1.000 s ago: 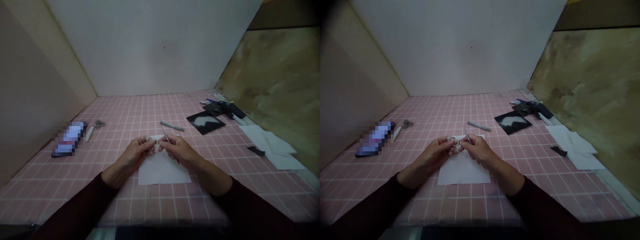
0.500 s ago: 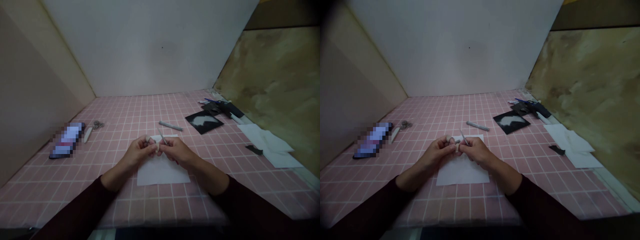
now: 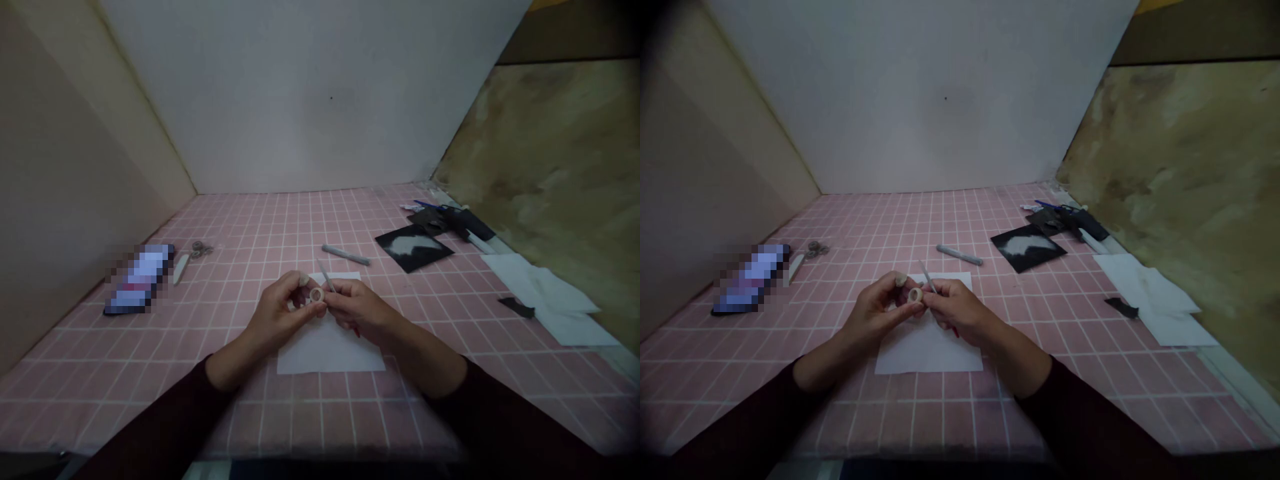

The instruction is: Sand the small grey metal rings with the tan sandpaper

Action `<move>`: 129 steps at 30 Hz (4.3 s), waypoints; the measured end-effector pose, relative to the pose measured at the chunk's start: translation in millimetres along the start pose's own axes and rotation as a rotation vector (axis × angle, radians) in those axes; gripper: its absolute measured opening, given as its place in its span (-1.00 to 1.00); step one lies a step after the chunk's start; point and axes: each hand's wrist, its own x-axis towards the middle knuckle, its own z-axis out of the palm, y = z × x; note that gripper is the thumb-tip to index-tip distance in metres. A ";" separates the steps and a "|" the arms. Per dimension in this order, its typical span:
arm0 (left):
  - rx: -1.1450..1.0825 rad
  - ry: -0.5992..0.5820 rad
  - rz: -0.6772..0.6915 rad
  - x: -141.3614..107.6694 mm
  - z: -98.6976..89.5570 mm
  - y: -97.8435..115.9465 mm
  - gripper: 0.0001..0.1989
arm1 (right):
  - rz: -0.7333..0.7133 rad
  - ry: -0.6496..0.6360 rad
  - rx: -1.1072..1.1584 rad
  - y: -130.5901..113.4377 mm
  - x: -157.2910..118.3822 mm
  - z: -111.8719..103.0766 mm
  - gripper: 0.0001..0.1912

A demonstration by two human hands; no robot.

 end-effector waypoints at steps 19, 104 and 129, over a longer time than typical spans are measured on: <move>-0.353 0.004 -0.133 1.1 5.6 1.2 -0.79 | -0.005 0.027 0.044 -2.5 -1.7 -2.1 -0.71; -0.486 -0.002 -0.254 7.5 -10.8 3.3 -0.81 | -0.176 0.025 -0.491 -4.7 -2.8 -7.7 -0.90; -0.628 -0.022 -0.386 9.6 -16.7 -0.1 -0.76 | -0.600 0.048 -1.030 -2.0 -6.9 -10.6 -0.68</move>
